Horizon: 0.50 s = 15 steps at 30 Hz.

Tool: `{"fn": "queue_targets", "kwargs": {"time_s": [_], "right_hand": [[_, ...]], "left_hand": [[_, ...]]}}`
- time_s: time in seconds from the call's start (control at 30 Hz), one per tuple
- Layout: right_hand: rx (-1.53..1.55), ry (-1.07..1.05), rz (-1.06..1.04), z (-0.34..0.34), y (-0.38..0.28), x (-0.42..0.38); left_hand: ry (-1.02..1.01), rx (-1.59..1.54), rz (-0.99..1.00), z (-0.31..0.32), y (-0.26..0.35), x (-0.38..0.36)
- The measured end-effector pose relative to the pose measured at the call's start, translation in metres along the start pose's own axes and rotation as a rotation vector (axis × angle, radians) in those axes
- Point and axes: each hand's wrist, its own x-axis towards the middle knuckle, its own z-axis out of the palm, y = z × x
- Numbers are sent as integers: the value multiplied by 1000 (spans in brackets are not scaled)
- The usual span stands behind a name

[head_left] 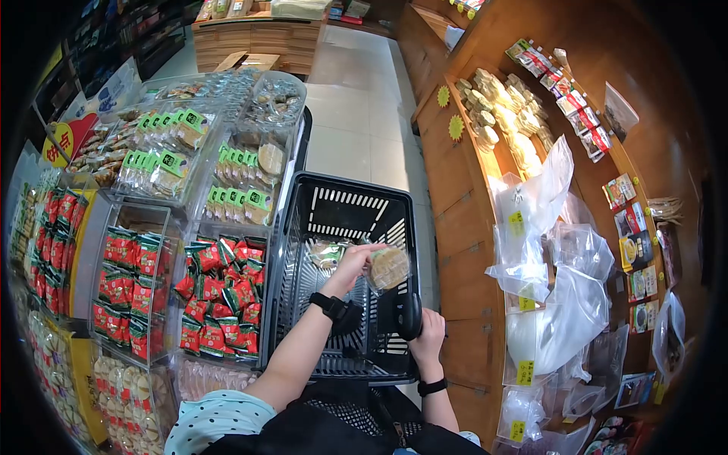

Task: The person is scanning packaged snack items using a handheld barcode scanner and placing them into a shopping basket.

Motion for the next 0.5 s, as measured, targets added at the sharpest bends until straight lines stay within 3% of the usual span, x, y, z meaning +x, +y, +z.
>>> {"fn": "queue_targets", "kwargs": {"time_s": [0.13,0.5], "right_hand": [[-2,-10,0,-1,0,-4],[12,51,28,-2,-1,-9]], "left_hand": [[-41,173,37,13,-10,-10],[-81,-164,-22,-5,-18,-11]]}}
